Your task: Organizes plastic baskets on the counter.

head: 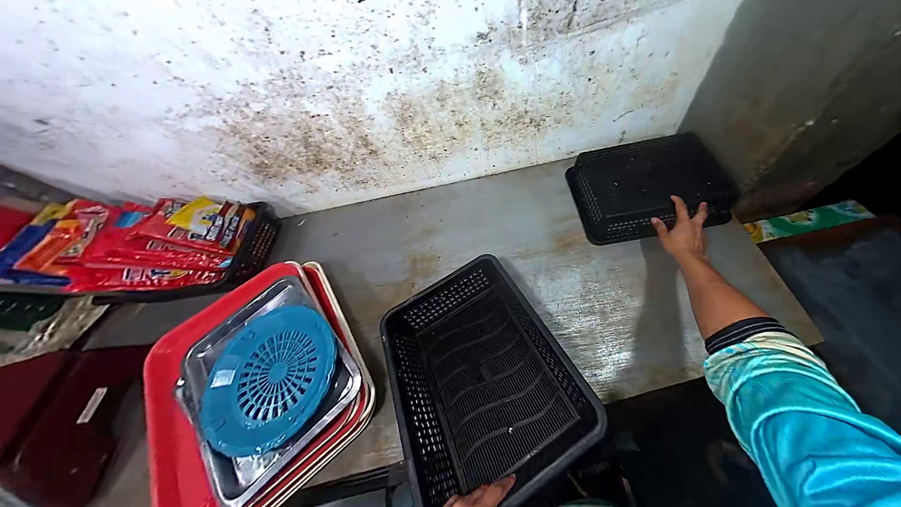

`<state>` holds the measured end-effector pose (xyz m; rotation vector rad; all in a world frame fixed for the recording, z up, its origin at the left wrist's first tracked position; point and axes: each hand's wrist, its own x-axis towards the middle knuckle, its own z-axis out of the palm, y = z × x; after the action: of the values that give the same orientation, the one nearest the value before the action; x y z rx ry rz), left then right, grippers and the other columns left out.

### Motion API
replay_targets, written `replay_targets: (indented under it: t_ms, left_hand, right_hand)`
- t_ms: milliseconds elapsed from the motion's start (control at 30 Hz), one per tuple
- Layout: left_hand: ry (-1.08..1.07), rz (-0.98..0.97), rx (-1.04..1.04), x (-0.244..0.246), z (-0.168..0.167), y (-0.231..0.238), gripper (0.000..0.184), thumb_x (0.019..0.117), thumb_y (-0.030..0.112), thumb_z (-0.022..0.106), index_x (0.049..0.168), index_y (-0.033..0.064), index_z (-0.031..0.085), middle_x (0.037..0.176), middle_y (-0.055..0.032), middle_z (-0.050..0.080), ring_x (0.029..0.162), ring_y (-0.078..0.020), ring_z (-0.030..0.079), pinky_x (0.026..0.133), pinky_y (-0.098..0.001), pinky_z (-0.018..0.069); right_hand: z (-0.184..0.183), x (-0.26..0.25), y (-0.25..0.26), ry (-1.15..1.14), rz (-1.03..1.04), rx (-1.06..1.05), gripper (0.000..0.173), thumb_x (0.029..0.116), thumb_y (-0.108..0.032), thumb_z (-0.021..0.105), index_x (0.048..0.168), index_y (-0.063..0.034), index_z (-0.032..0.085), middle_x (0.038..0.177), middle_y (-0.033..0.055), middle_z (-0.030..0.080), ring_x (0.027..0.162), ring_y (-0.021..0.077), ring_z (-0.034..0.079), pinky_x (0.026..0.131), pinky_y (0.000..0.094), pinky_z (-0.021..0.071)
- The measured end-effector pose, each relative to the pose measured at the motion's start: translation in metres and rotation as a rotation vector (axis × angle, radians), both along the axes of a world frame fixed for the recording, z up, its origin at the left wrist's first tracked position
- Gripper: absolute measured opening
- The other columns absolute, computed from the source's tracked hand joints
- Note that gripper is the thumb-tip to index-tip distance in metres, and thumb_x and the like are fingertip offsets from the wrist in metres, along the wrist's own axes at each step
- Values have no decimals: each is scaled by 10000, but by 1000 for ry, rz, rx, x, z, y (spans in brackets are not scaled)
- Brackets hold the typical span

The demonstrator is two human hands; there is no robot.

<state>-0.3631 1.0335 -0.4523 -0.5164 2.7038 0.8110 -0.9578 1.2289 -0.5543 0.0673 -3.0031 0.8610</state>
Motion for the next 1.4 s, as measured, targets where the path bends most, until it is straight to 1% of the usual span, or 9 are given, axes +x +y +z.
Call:
replay_targets:
  t_ms: [133, 267, 433, 533, 767, 933, 1100, 1233, 1400]
  left_hand:
    - [8, 40, 39, -10, -40, 10, 422, 1022, 420, 604, 1321, 142, 713, 1205, -94, 753, 1039, -320, 745, 889, -590, 578]
    - [18, 50, -44, -8, -55, 15, 384, 1012, 402, 625, 1315, 185, 721, 1221, -38, 753, 1035, -269, 751, 867, -551, 595]
    - [340, 92, -356, 0, 13, -1, 221, 828, 127, 709, 1028, 159, 799, 929, -28, 788, 784, -223, 758, 668, -470, 606]
    - [643, 241, -363, -7, 78, -33, 232, 989, 309, 645, 953, 103, 747, 799, -32, 740, 687, -140, 704, 615, -373, 586]
    - [1103, 939, 588, -119, 166, -122, 331, 1115, 371, 390, 1168, 122, 602, 810, 3, 671, 671, -101, 667, 605, -283, 600]
    - [975, 1132, 1131, -201, 113, -180, 343, 1062, 495, 472, 1052, 177, 600, 816, 17, 622, 725, -110, 631, 661, -340, 576]
    - [690, 1121, 1161, -234, 55, -202, 660, 1036, 648, 383, 1370, 101, 542, 1113, -146, 679, 924, -247, 679, 774, -414, 582]
    - [595, 1038, 984, -196, 23, -169, 658, 1090, 557, 334, 1533, 74, 402, 1351, -197, 628, 1029, -287, 713, 837, -407, 600]
    - [798, 1070, 353, -79, -36, -105, 322, 1041, 147, 522, 1283, -37, 629, 1274, -196, 662, 1098, -261, 677, 922, -441, 572]
  right_hand:
    - [-3, -12, 7, 0, 103, -43, 747, 983, -415, 668, 1616, -244, 311, 1668, 324, 96, 1435, 555, 357, 1091, 655, 407]
    - [2, -19, 13, -49, 141, 7, 759, 987, -359, 680, 1625, -254, 283, 1665, 326, 108, 1423, 553, 376, 1090, 651, 405]
    - [-10, 21, 3, 29, 128, -158, 926, 979, -336, 654, 1654, -75, 77, 1667, 337, 47, 1513, 512, 233, 1184, 584, 343]
    - [-1, 90, -24, 35, 282, -400, 850, 994, -317, 654, 1622, 2, 179, 1628, 336, 224, 1371, 431, 497, 1070, 507, 500]
    - [39, 194, -120, -794, 494, -1088, 541, 1119, -394, 339, 1559, -79, 331, 1351, 157, 649, 1095, 291, 713, 859, 441, 621]
    - [81, 200, -156, -1121, 467, -1647, 743, 1067, -625, 171, 1474, -40, 384, 1287, 164, 676, 1087, 242, 709, 872, 343, 596]
    - [89, 198, -183, -944, 61, -1835, 220, 1128, -236, 356, 1138, -97, 526, 891, 29, 688, 776, 137, 717, 782, 320, 635]
    - [62, 190, -217, -896, -49, -1738, 181, 1123, -161, 374, 1271, -66, 417, 1008, 88, 639, 861, 172, 706, 832, 353, 620]
    - [24, 164, -257, -984, -43, -1597, 362, 1124, -170, 368, 1453, -21, 346, 1263, 158, 618, 1050, 194, 690, 890, 323, 587]
